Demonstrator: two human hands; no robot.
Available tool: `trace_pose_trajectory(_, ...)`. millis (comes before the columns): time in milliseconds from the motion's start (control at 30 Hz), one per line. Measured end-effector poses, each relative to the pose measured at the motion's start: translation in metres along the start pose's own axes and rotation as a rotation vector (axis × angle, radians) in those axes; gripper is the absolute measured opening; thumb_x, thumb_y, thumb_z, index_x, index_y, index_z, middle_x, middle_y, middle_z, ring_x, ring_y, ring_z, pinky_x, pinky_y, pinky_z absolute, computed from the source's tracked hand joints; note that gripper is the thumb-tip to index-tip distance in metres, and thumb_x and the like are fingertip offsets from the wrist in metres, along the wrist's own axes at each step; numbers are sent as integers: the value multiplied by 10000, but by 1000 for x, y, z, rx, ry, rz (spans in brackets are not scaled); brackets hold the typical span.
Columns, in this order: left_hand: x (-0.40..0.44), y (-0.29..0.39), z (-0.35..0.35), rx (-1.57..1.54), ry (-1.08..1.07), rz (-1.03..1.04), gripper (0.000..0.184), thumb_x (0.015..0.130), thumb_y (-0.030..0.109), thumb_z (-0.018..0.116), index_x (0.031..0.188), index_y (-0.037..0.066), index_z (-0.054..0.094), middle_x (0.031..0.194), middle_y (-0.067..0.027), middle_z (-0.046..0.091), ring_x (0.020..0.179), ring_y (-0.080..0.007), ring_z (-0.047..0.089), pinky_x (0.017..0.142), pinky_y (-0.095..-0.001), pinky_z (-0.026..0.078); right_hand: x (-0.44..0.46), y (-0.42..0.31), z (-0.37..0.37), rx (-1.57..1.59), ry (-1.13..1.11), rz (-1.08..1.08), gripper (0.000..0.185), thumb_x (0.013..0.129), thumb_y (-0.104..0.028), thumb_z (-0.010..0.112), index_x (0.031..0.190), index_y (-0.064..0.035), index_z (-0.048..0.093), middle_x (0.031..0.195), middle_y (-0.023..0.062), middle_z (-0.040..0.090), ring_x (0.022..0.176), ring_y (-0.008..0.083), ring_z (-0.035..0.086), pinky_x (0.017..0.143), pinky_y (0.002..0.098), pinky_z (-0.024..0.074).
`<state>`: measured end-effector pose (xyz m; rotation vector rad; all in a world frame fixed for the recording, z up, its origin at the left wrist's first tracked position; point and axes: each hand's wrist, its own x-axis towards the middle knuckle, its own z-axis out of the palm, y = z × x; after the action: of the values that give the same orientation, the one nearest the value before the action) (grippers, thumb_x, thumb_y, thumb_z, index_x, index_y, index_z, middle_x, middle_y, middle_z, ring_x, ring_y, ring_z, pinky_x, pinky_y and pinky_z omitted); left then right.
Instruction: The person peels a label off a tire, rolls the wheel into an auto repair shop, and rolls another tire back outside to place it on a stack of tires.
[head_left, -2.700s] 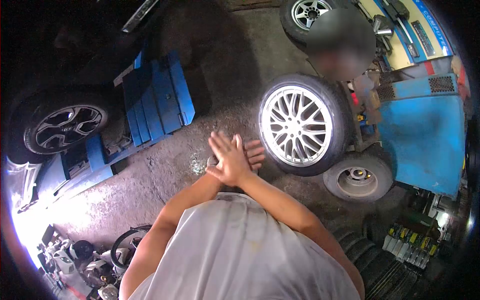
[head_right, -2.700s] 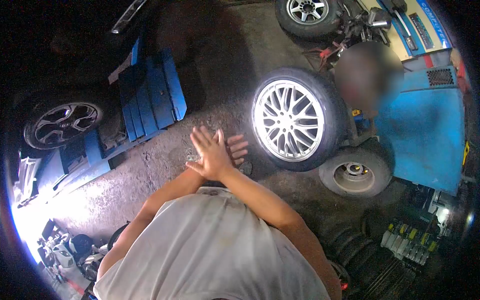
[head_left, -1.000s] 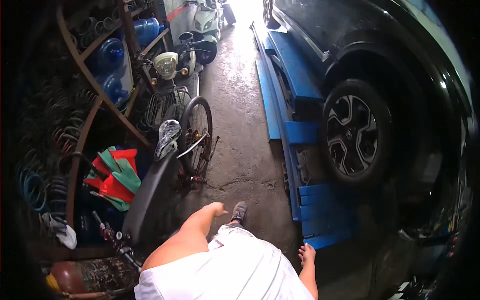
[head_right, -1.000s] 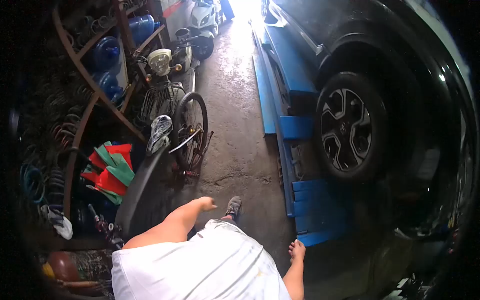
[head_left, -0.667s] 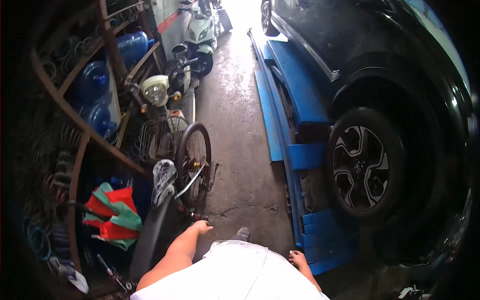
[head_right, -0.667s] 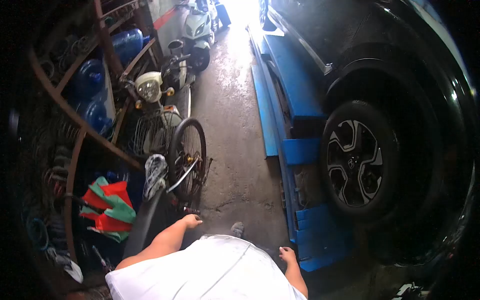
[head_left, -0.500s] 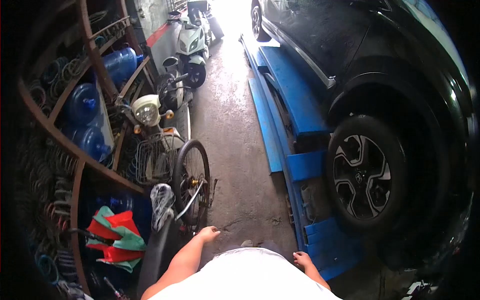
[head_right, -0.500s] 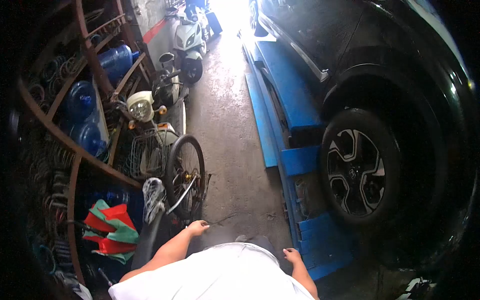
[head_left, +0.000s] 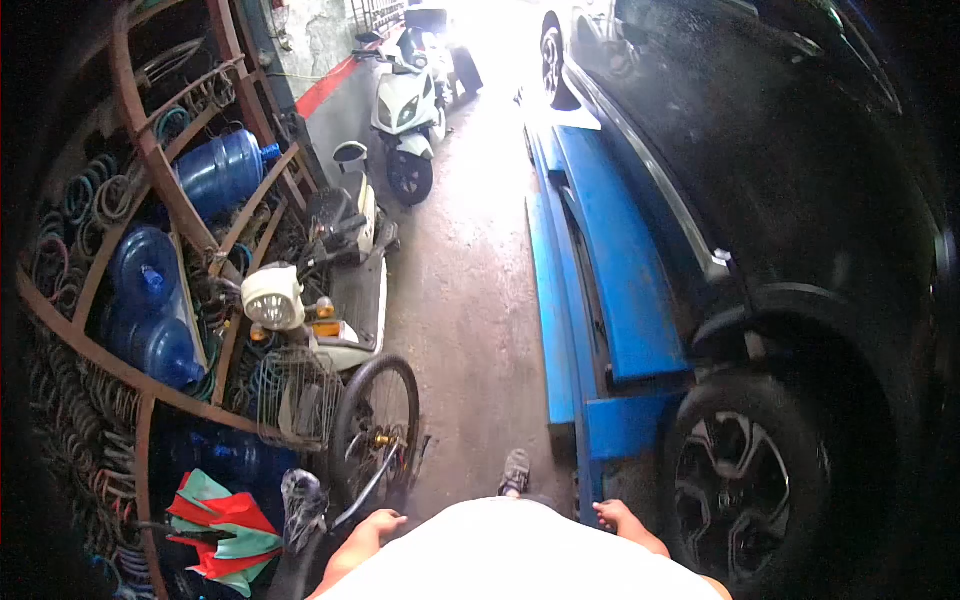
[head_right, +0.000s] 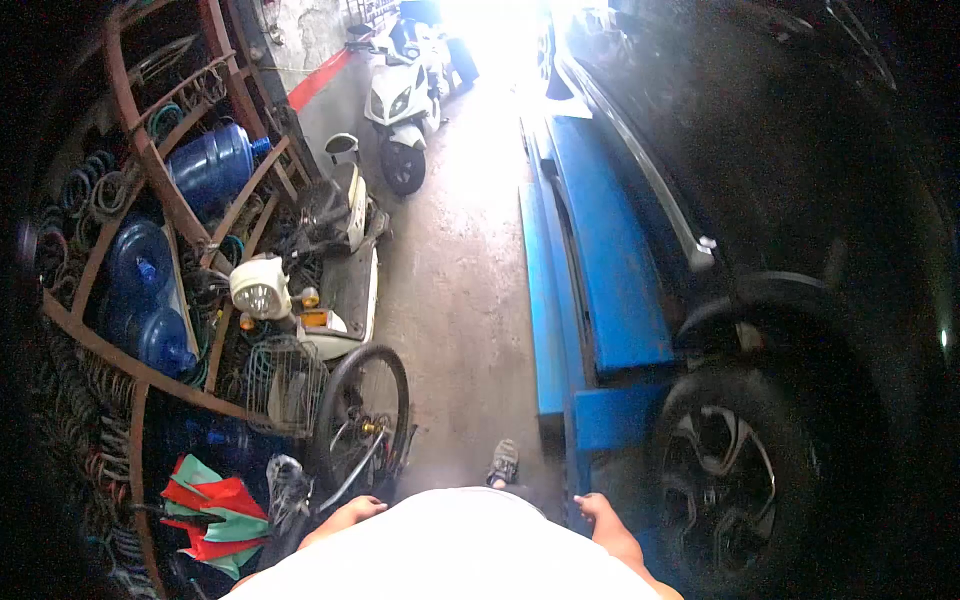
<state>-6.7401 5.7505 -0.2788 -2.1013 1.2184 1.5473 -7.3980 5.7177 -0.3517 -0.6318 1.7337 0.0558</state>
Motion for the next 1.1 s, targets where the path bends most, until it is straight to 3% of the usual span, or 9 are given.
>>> trace_pose_trajectory(67,6,38,-36,-66,124,54,507,904,456,687,1225,64,702,1193,-144,719,1127,-260,673,978,-391,509,37,-84,-42,-174,104,-137,390,955,-410,671,905,-26,714,780,100,683,590,212,621,542,400,494)
trace_pose_trajectory(167,31,92,-85,-198,373,102,478,881,419,715,1205,68,703,1187,-154,718,1119,-281,677,982,-391,506,91,-220,-88,-481,326,-318,526,895,-486,684,1087,1,741,1022,193,746,982,292,716,875,419,535)
trace_pose_trajectory(300,71,179,-135,-564,368,55,421,893,346,719,1211,70,698,1141,-143,735,1060,-250,699,929,-383,531,136,-430,-96,-216,191,-596,467,915,-420,714,1125,-3,714,888,80,720,740,157,646,686,334,534)
trace_pose_trajectory(500,190,219,-165,-398,188,114,443,894,401,712,1207,88,704,1152,-152,729,1064,-251,695,930,-397,534,141,-662,-67,-301,112,-813,451,950,-380,684,1181,7,682,1040,124,752,880,192,728,785,344,549)
trace_pose_trajectory(700,264,308,-314,-197,42,44,503,895,447,689,1227,70,697,1197,-176,707,1128,-292,672,970,-404,518,173,-701,-117,-626,0,-626,515,911,-455,688,1242,-60,676,963,152,756,804,223,744,801,374,565)
trace_pose_trajectory(833,349,402,-444,-34,260,203,551,893,480,677,1233,47,689,1196,-202,698,1155,-326,656,996,-425,511,194,-678,-180,-436,221,-380,564,870,-530,687,1169,-54,726,1181,206,703,1152,338,656,987,414,509)
trace_pose_trajectory(933,407,493,-552,-251,346,289,459,909,372,697,1207,23,691,1037,-135,748,910,-206,706,843,-361,548,248,-639,-204,250,324,11,375,929,-396,706,1022,-34,732,743,97,700,588,209,638,508,417,487)
trace_pose_trajectory(967,424,521,-585,-231,400,363,454,909,392,682,1209,51,696,1139,-167,730,1072,-263,698,941,-381,530,242,-652,-209,253,330,103,330,944,-369,699,981,-41,716,733,93,692,556,217,617,467,409,455)
trace_pose_trajectory(1100,465,628,-689,-316,449,397,422,904,358,696,1207,65,696,1134,-130,737,1057,-237,700,934,-361,531,263,-702,-228,-127,112,-15,466,904,-472,716,935,-9,749,808,131,724,681,229,671,583,444,524)
